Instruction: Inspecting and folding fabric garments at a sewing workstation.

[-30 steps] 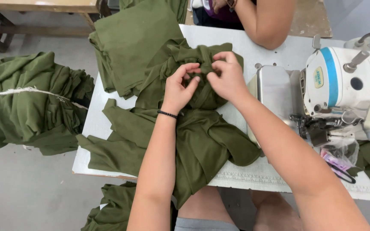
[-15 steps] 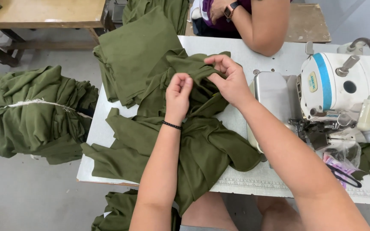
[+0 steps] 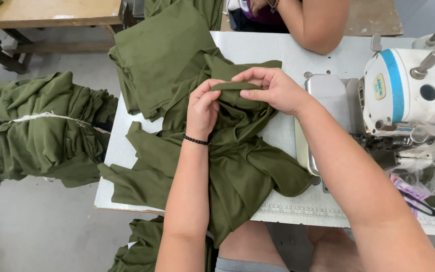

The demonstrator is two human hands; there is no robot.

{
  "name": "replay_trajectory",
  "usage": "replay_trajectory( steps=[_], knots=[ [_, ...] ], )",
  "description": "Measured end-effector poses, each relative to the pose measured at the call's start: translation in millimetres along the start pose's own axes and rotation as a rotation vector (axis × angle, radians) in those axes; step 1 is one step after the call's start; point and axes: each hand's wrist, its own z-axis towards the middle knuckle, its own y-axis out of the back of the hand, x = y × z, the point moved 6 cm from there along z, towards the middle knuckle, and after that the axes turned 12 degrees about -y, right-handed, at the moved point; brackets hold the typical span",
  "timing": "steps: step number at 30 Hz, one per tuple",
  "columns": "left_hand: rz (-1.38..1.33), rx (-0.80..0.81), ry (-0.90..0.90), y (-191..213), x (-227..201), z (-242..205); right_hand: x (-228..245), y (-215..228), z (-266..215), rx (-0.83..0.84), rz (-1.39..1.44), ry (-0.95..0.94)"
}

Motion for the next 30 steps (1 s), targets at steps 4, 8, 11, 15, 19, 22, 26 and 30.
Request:
replay_trajectory(
  steps=[4,8,11,15,19,22,26,30],
  knots=[
    [-0.243,-0.062,0.118,6.4,31.3,-4.7,-1.3,-0.4,-4.5,0.012,-0.013,-0.040],
    [-0.229,-0.088,0.164,-7.3,9.2,-1.3,-12.5,3.2,-0.1,0.011,-0.002,-0.056],
    [-0.208,-0.101,0.198,-9.3,10.1,-2.8,-22.5,3.3,2.4,0.009,0.064,-0.063],
    [-0.258,-0.130,0.263,-17.9,2.8,-3.9,-13.0,-3.6,-1.3,-0.040,0.112,-0.077],
    [-0.398,-0.140,0.336,-16.7,8.4,-6.9,-15.6,-3.9,0.8,-0.068,0.126,-0.095],
    [-0.443,-0.086,0.345,-3.3,25.1,-7.6,-32.3,7.1,12.5,-0.089,0.118,-0.093],
    [-0.383,0.031,0.268,-8.8,10.4,-8.5,-28.1,13.5,13.5,-0.145,0.089,-0.074],
    [-0.358,0.033,0.321,-0.4,27.9,-8.9,-19.6,8.9,7.0,-0.121,0.114,-0.019]
  ],
)
